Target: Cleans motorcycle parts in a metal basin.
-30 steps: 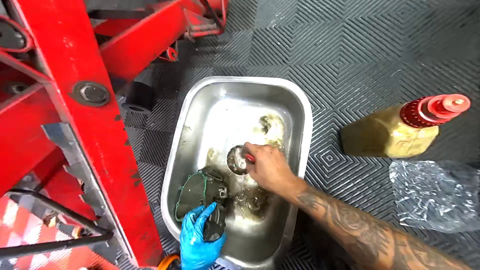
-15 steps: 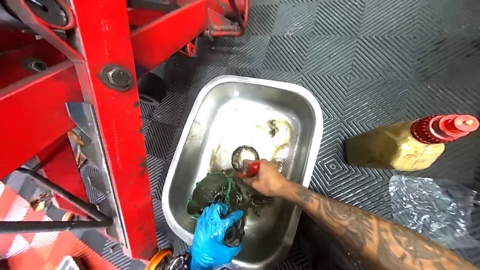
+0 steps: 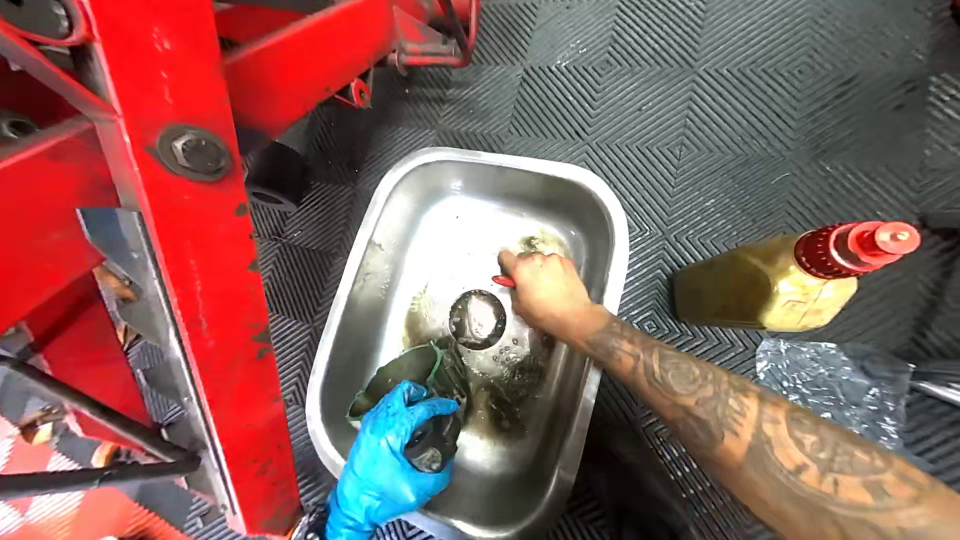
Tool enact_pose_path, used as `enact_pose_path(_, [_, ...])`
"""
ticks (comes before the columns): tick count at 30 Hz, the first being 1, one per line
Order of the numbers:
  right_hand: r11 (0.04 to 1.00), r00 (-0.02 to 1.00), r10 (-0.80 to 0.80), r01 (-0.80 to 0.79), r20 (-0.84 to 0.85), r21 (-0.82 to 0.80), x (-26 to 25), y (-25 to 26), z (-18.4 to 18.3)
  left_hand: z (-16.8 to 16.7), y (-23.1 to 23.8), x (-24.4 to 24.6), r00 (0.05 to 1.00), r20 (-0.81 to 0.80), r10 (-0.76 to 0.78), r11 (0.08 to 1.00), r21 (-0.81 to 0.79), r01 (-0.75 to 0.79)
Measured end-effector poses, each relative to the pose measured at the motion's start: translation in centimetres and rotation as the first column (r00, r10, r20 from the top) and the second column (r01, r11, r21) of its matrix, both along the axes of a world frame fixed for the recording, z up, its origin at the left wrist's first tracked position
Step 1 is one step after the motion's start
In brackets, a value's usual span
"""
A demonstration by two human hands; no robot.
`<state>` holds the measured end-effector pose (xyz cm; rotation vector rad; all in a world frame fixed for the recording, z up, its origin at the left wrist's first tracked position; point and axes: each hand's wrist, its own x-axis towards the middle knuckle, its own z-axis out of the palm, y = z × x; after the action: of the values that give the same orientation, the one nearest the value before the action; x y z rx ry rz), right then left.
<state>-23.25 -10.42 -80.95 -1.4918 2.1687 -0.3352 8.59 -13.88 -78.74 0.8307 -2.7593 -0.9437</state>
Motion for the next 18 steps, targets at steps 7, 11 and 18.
enact_pose_path(7, [0.933,0.883,0.137,-0.267,0.448,0.243,3.2,4.2,-0.1,-0.6,-1.8,0.4,1.000,-0.028,-0.003,0.988,0.153,0.007])
enact_pose_path(11, [0.762,0.705,0.455,-0.624,0.544,0.172,6.1,4.1,-2.8,-1.7,-2.5,-0.2,0.999,-0.049,0.005,0.998,0.067,-0.002])
enact_pose_path(18, [0.957,0.707,-0.268,0.276,0.654,0.093,6.1,1.9,-1.7,-2.2,-2.1,-1.3,0.999,-0.045,-0.014,1.000,-0.016,0.014])
